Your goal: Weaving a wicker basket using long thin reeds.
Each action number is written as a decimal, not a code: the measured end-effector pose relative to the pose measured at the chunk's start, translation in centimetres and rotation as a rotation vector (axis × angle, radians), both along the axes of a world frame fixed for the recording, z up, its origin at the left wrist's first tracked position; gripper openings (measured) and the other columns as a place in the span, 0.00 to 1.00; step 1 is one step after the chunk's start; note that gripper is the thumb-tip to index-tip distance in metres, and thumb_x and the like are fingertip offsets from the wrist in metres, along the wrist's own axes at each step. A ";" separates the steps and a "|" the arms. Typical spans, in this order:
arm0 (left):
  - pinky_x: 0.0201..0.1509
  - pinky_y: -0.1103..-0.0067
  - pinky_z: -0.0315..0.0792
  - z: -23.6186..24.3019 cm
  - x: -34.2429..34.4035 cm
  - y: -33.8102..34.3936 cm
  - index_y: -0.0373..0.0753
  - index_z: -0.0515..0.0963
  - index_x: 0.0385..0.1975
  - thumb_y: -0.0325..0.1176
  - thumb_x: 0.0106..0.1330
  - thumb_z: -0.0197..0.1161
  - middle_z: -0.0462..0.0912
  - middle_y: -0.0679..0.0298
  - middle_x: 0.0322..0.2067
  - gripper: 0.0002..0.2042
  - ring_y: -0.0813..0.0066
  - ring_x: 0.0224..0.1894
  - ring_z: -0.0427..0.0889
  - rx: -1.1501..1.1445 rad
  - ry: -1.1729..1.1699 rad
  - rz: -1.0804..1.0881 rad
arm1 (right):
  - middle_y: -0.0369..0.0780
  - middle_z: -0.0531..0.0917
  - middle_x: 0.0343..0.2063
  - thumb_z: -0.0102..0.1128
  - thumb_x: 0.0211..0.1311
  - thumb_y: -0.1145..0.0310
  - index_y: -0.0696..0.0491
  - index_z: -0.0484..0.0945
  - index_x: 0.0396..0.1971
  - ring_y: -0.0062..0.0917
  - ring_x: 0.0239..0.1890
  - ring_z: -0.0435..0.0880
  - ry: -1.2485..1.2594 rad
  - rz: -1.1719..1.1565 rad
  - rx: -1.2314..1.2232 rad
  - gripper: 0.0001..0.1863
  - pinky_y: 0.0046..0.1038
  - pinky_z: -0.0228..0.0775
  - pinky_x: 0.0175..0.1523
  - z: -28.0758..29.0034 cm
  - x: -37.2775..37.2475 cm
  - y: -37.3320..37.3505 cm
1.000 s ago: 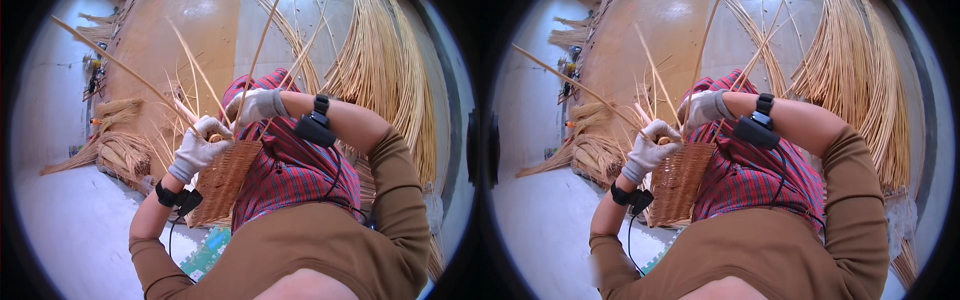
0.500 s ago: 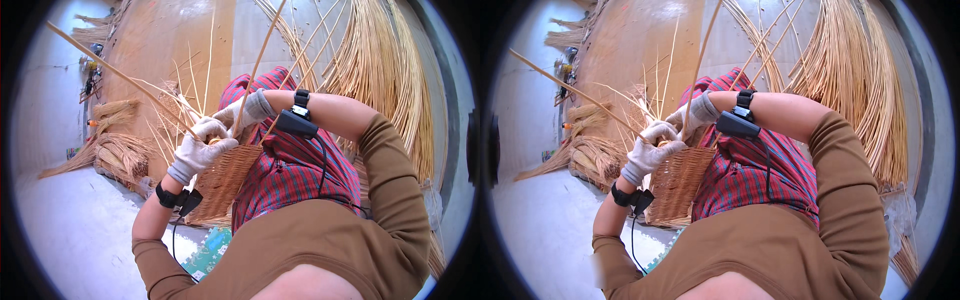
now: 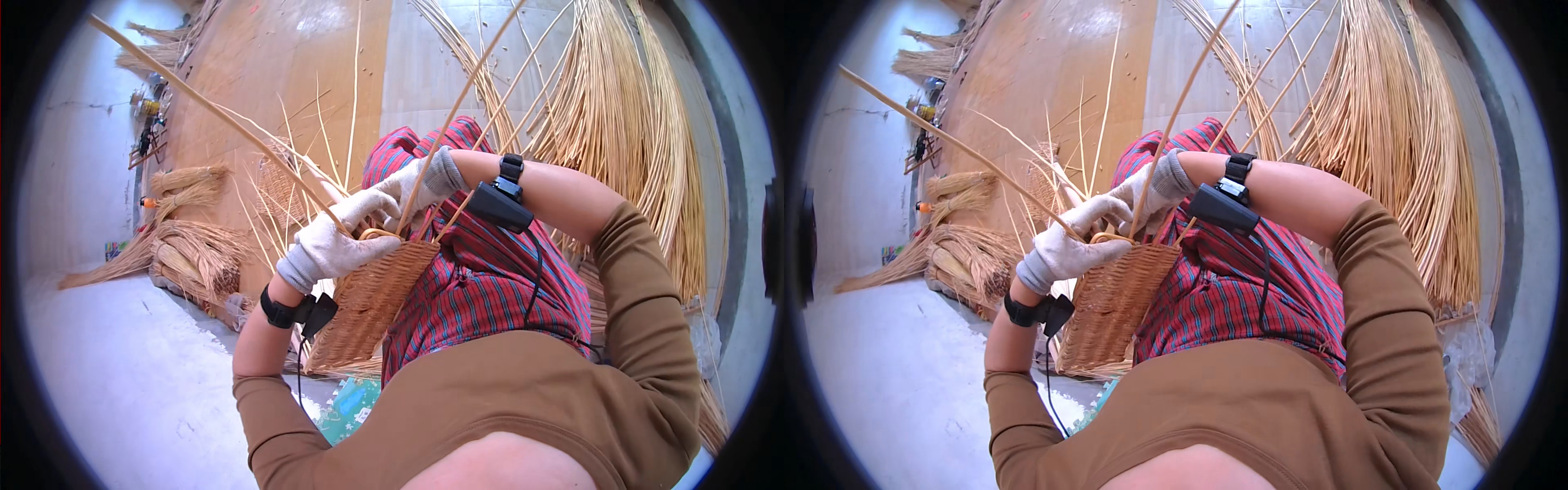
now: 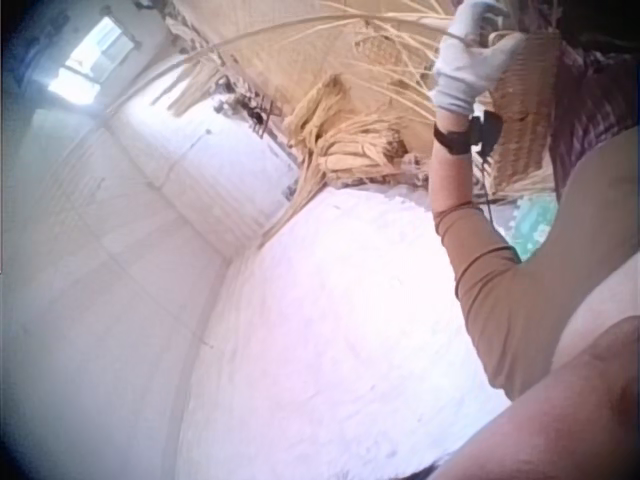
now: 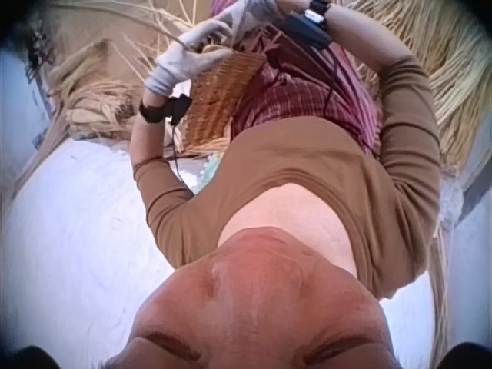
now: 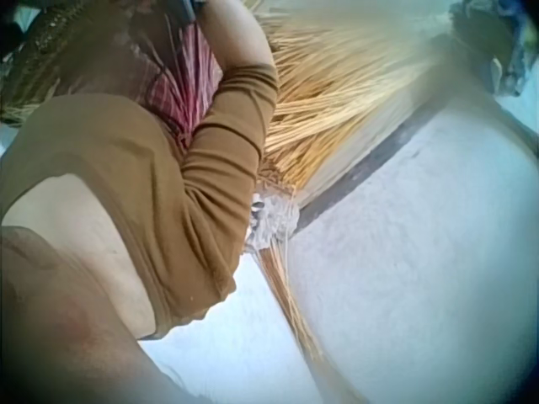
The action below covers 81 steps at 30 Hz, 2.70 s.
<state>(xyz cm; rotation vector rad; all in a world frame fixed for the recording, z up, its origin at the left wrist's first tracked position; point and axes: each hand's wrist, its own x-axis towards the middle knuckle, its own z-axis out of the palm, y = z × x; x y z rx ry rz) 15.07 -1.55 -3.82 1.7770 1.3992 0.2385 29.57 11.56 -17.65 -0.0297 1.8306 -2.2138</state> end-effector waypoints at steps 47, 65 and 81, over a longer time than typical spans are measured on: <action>0.47 0.79 0.74 -1.1 -0.7 -2.7 0.40 0.72 0.55 0.32 0.63 0.75 0.78 0.65 0.38 0.23 0.80 0.42 0.77 0.013 -0.160 0.258 | 0.45 0.81 0.24 0.56 0.77 0.57 0.55 0.81 0.34 0.39 0.28 0.85 0.067 -1.040 0.657 0.17 0.32 0.76 0.36 0.2 7.9 -13.1; 0.44 0.74 0.78 3.3 1.1 -7.4 0.41 0.85 0.44 0.38 0.62 0.76 0.82 0.59 0.35 0.14 0.66 0.38 0.85 0.253 0.073 0.271 | 0.51 0.83 0.56 0.73 0.56 0.42 0.54 0.76 0.63 0.41 0.61 0.81 -0.141 -0.641 0.706 0.41 0.38 0.71 0.67 2.4 7.4 -13.3; 0.52 0.75 0.74 23.1 0.5 -4.8 0.32 0.82 0.46 0.27 0.62 0.73 0.82 0.58 0.40 0.13 0.69 0.44 0.82 0.890 0.155 0.244 | 0.46 0.89 0.34 0.80 0.50 0.53 0.49 0.87 0.40 0.39 0.40 0.89 0.363 -1.014 1.153 0.21 0.36 0.80 0.47 24.0 4.0 -3.5</action>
